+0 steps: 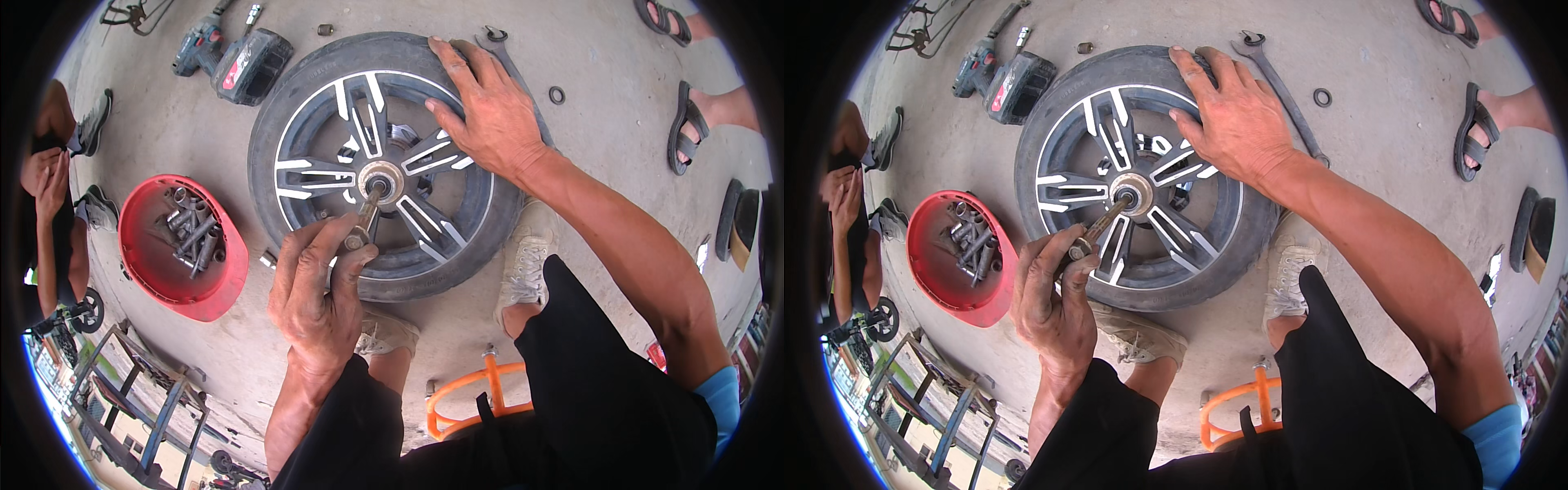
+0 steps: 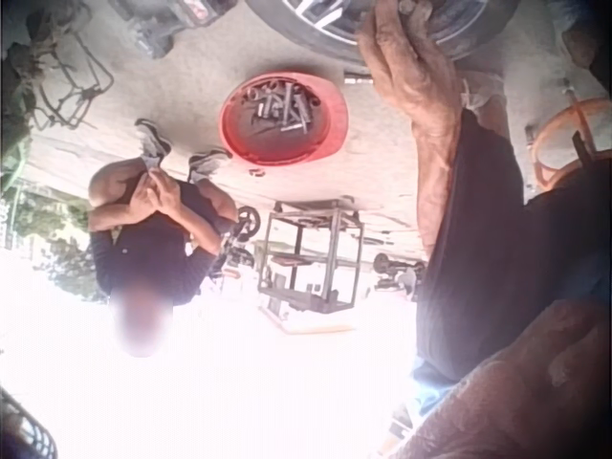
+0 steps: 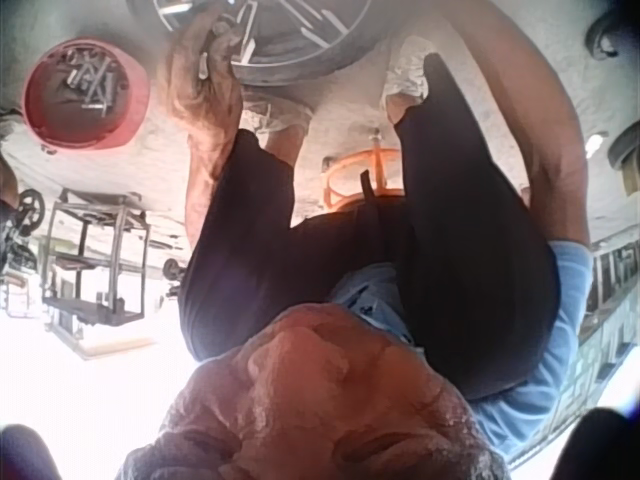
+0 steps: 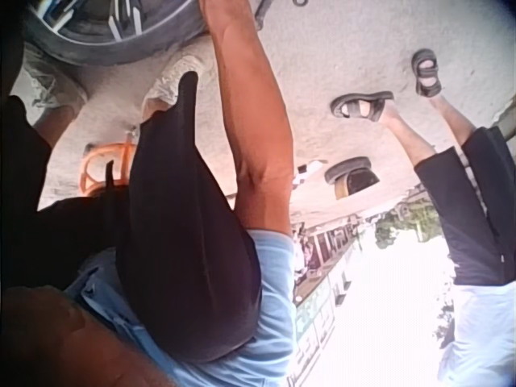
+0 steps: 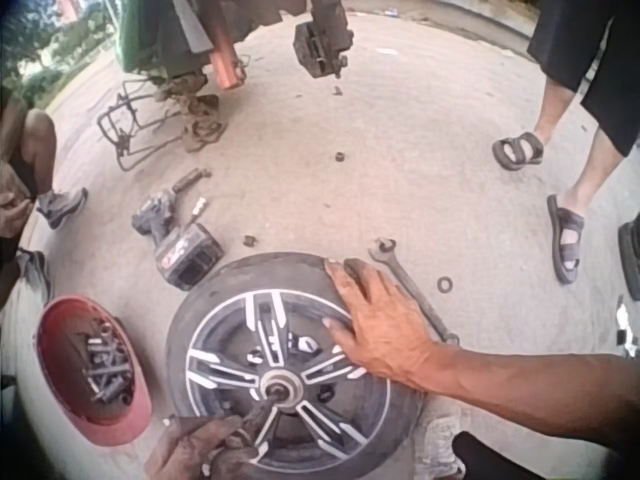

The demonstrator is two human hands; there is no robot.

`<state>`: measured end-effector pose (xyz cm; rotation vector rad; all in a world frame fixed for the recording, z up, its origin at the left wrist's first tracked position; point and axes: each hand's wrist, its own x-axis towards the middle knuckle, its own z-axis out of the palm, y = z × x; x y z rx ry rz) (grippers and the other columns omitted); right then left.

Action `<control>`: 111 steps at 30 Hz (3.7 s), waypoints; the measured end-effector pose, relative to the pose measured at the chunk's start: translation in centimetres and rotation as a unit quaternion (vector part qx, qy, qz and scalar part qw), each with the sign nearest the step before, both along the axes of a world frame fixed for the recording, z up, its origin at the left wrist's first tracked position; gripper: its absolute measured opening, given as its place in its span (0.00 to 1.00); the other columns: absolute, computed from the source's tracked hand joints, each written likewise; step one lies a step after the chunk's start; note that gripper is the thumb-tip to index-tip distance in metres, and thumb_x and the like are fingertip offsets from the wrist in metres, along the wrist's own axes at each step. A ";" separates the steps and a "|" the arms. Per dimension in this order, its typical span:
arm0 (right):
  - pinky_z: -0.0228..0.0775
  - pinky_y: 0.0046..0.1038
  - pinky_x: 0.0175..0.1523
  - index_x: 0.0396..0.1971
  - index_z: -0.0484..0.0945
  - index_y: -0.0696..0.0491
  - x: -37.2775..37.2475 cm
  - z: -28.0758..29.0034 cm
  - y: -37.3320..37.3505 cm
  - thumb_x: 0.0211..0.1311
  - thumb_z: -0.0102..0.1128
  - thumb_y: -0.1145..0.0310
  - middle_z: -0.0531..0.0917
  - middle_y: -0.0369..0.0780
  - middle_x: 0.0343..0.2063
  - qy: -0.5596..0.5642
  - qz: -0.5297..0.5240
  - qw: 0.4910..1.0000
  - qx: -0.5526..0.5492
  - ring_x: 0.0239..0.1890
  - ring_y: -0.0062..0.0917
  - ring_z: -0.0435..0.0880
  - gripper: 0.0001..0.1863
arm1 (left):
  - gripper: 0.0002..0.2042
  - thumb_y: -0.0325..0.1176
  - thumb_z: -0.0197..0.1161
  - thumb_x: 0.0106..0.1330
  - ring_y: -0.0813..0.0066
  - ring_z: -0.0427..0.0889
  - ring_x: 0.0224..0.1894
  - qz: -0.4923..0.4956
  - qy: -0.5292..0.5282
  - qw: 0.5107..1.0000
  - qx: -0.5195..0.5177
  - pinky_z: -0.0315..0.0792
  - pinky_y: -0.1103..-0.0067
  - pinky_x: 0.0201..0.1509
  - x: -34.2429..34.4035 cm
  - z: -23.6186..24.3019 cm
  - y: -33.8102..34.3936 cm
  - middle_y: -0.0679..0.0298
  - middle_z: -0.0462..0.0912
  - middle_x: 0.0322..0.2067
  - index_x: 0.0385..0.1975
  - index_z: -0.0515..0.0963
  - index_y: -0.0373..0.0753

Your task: The person works on a wheel assembly, using a metal shaft and their hands to align and insert components into the hub.

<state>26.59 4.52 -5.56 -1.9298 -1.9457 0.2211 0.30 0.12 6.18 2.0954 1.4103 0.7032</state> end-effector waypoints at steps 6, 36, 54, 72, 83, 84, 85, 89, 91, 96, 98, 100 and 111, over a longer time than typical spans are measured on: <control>0.74 0.44 0.68 0.78 0.62 0.44 -0.1 0.0 0.0 0.72 0.65 0.53 0.75 0.48 0.65 -0.007 -0.003 1.000 -0.001 0.63 0.44 0.78 0.38 | 0.19 0.25 0.80 0.57 0.64 0.89 0.39 -0.016 0.013 1.000 0.007 0.82 0.72 0.41 0.6 0.4 -0.1 0.58 0.88 0.40 0.50 0.88 0.40; 0.75 0.45 0.67 0.78 0.62 0.43 0.0 -0.1 0.1 0.72 0.65 0.53 0.75 0.49 0.64 0.004 0.001 1.000 0.003 0.63 0.46 0.79 0.38 | 0.19 0.24 0.80 0.57 0.65 0.89 0.39 -0.006 0.009 1.000 -0.011 0.82 0.72 0.42 0.5 0.4 -0.4 0.58 0.87 0.42 0.50 0.88 0.39; 0.75 0.45 0.67 0.78 0.62 0.44 0.0 -0.2 0.1 0.72 0.65 0.53 0.75 0.49 0.64 -0.010 -0.002 1.000 0.000 0.63 0.45 0.79 0.38 | 0.19 0.24 0.80 0.57 0.65 0.89 0.39 -0.014 0.013 1.000 -0.008 0.82 0.72 0.41 0.3 0.5 -0.3 0.58 0.87 0.41 0.50 0.88 0.39; 0.74 0.45 0.68 0.78 0.63 0.44 0.0 -0.4 0.1 0.71 0.65 0.53 0.74 0.49 0.64 -0.007 0.001 1.000 0.008 0.62 0.45 0.79 0.38 | 0.19 0.24 0.80 0.57 0.65 0.88 0.39 -0.004 -0.002 1.000 -0.002 0.82 0.73 0.41 -0.2 -0.2 -0.3 0.58 0.87 0.40 0.49 0.88 0.38; 0.75 0.44 0.67 0.78 0.63 0.43 0.0 -0.2 0.1 0.71 0.66 0.53 0.75 0.48 0.64 -0.003 -0.001 1.000 0.009 0.63 0.44 0.78 0.39 | 0.19 0.25 0.80 0.56 0.64 0.88 0.39 -0.014 0.020 1.000 0.001 0.82 0.72 0.41 0.3 0.5 -0.1 0.59 0.87 0.40 0.49 0.88 0.39; 0.75 0.44 0.67 0.78 0.63 0.43 0.0 -0.2 0.2 0.71 0.66 0.53 0.75 0.48 0.64 -0.003 -0.001 1.000 0.010 0.63 0.44 0.78 0.39 | 0.19 0.25 0.80 0.56 0.64 0.88 0.39 -0.016 0.023 1.000 -0.002 0.82 0.72 0.41 0.3 0.6 -0.1 0.58 0.87 0.40 0.49 0.88 0.39; 0.75 0.44 0.67 0.78 0.63 0.43 -0.1 -0.2 0.1 0.71 0.66 0.53 0.75 0.48 0.64 -0.002 -0.001 1.000 0.007 0.64 0.44 0.78 0.39 | 0.19 0.25 0.80 0.56 0.64 0.88 0.39 -0.019 0.026 0.999 -0.005 0.81 0.72 0.41 0.3 0.6 -0.1 0.58 0.87 0.41 0.49 0.88 0.39; 0.75 0.44 0.68 0.78 0.63 0.43 0.0 -0.2 0.1 0.71 0.66 0.53 0.74 0.48 0.64 0.003 0.000 1.000 -0.001 0.64 0.44 0.78 0.38 | 0.19 0.25 0.80 0.56 0.63 0.88 0.39 -0.011 0.007 1.000 0.007 0.82 0.72 0.41 -0.4 -0.2 0.0 0.58 0.87 0.41 0.50 0.88 0.39; 0.75 0.44 0.68 0.77 0.63 0.43 0.0 -0.2 0.0 0.71 0.66 0.53 0.75 0.48 0.64 0.001 0.000 1.000 0.003 0.64 0.44 0.78 0.38 | 0.16 0.28 0.76 0.63 0.68 0.86 0.39 -0.014 0.018 1.000 0.015 0.79 0.75 0.43 -0.2 0.1 0.2 0.57 0.88 0.40 0.50 0.87 0.33; 0.75 0.44 0.68 0.77 0.63 0.43 0.0 -0.3 0.1 0.71 0.66 0.53 0.75 0.48 0.64 0.002 0.000 1.000 0.008 0.64 0.44 0.78 0.38 | 0.19 0.25 0.80 0.56 0.64 0.89 0.39 -0.009 0.016 1.000 0.002 0.82 0.72 0.40 0.0 0.2 -0.1 0.58 0.87 0.41 0.50 0.88 0.40; 0.77 0.44 0.67 0.78 0.62 0.44 0.1 -0.1 0.1 0.70 0.67 0.54 0.74 0.49 0.65 -0.002 0.002 1.000 0.009 0.62 0.48 0.79 0.39 | 0.20 0.25 0.80 0.56 0.64 0.89 0.39 -0.017 0.022 1.000 0.003 0.82 0.72 0.40 0.2 0.3 -0.2 0.58 0.87 0.41 0.50 0.88 0.40; 0.76 0.44 0.67 0.77 0.63 0.43 0.1 -0.3 0.1 0.71 0.67 0.54 0.75 0.48 0.64 -0.001 0.002 1.000 0.010 0.63 0.46 0.79 0.39 | 0.20 0.25 0.80 0.56 0.65 0.89 0.38 -0.021 0.028 0.999 0.006 0.82 0.72 0.39 0.3 0.4 -0.2 0.58 0.87 0.41 0.50 0.88 0.40; 0.75 0.44 0.67 0.77 0.63 0.44 0.1 -0.4 0.0 0.71 0.66 0.54 0.75 0.48 0.63 -0.008 0.002 1.000 0.011 0.62 0.44 0.79 0.38 | 0.20 0.26 0.80 0.56 0.64 0.89 0.38 -0.009 0.019 1.000 0.008 0.82 0.72 0.41 -0.3 0.0 -0.1 0.58 0.87 0.40 0.50 0.88 0.40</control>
